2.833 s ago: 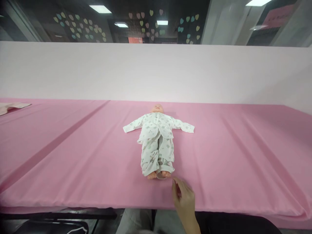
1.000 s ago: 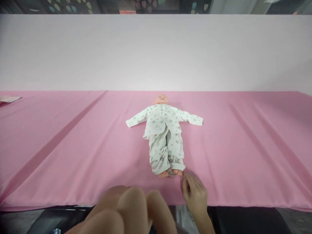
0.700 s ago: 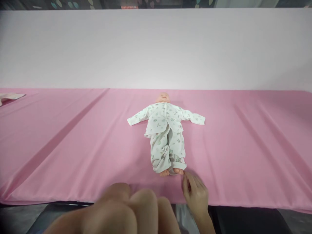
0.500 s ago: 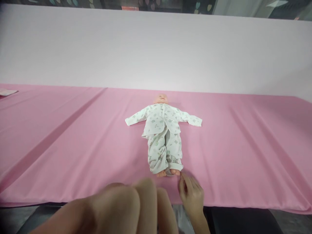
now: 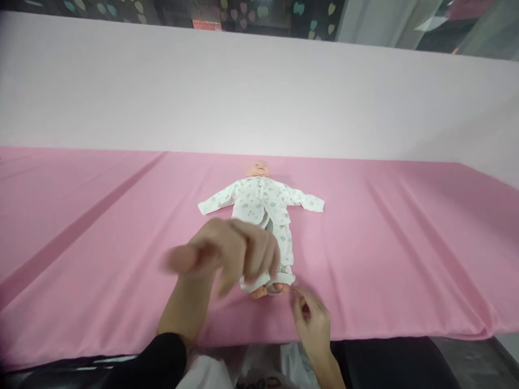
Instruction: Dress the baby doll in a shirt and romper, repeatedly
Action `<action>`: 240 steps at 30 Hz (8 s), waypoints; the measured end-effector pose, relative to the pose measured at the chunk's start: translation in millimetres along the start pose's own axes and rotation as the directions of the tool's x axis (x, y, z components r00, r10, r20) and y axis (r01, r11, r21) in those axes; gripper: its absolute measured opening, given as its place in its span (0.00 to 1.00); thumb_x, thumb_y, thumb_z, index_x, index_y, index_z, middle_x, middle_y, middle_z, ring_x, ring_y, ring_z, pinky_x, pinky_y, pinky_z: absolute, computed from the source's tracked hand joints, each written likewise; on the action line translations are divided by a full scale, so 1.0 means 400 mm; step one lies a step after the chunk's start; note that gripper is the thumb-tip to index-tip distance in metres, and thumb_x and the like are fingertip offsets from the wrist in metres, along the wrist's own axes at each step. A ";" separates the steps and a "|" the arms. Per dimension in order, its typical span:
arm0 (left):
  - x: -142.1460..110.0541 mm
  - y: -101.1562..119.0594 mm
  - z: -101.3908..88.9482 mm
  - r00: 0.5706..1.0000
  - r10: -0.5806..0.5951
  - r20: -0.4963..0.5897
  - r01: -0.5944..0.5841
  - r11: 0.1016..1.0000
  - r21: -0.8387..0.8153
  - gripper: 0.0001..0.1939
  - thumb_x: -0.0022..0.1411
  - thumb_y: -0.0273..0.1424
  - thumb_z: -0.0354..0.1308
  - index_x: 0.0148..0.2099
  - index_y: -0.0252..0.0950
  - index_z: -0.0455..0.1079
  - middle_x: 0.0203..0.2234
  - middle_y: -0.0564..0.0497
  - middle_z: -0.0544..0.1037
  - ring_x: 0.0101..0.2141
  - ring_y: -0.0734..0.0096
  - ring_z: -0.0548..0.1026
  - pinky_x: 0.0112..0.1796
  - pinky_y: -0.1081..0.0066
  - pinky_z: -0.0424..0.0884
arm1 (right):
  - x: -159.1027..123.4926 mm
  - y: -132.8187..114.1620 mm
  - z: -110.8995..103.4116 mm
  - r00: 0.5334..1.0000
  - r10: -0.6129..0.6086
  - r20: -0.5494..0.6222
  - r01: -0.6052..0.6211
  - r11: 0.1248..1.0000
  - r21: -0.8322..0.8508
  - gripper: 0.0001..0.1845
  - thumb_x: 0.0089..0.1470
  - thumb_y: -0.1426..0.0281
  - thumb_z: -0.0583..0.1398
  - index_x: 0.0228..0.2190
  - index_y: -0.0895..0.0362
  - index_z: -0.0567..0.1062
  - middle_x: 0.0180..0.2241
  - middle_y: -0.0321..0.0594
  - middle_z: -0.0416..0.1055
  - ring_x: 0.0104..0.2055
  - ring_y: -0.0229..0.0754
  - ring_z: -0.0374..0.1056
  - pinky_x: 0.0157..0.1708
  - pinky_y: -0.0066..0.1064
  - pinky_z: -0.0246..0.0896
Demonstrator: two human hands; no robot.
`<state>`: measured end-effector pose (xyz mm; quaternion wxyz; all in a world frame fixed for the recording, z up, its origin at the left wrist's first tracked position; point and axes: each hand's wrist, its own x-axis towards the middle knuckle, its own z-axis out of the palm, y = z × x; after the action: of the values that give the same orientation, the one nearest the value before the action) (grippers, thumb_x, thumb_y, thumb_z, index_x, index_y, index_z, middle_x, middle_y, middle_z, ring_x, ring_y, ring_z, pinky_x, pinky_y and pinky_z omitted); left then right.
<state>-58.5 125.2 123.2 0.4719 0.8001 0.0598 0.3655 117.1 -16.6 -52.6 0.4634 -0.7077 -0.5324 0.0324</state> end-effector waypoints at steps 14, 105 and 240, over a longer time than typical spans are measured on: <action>0.255 -0.538 -0.167 0.564 -0.295 -0.771 0.803 0.416 0.427 0.14 0.63 0.33 0.45 0.39 0.33 0.70 0.37 0.39 0.75 0.40 0.58 0.73 0.39 0.66 0.66 | 0.652 -0.193 0.357 0.993 0.104 0.059 -0.120 0.846 0.519 0.11 0.48 0.69 0.53 0.26 0.58 0.74 0.30 0.38 0.72 0.34 0.38 0.67 0.34 0.28 0.63; 0.107 -0.489 -0.098 0.728 -0.213 -0.651 0.593 0.673 0.442 0.16 0.61 0.34 0.46 0.45 0.41 0.71 0.24 0.54 0.74 0.26 0.72 0.70 0.30 0.74 0.62 | 0.540 -0.114 0.437 0.988 -0.119 -0.097 0.143 0.946 0.291 0.18 0.51 0.76 0.50 0.44 0.58 0.68 0.36 0.40 0.74 0.42 0.39 0.67 0.44 0.30 0.60; -0.203 -0.295 0.119 0.785 -0.336 -0.521 0.620 0.440 0.650 0.12 0.56 0.41 0.53 0.38 0.38 0.64 0.31 0.49 0.72 0.35 0.61 0.70 0.35 0.67 0.64 | 0.226 -0.019 0.153 0.890 -0.288 0.354 0.313 0.950 -0.013 0.17 0.47 0.62 0.60 0.39 0.56 0.70 0.37 0.41 0.69 0.41 0.44 0.63 0.42 0.33 0.56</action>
<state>-57.5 120.1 -27.5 0.1328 0.8011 0.5171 0.2704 117.5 92.4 -41.8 0.3366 -0.6155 -0.7095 0.0662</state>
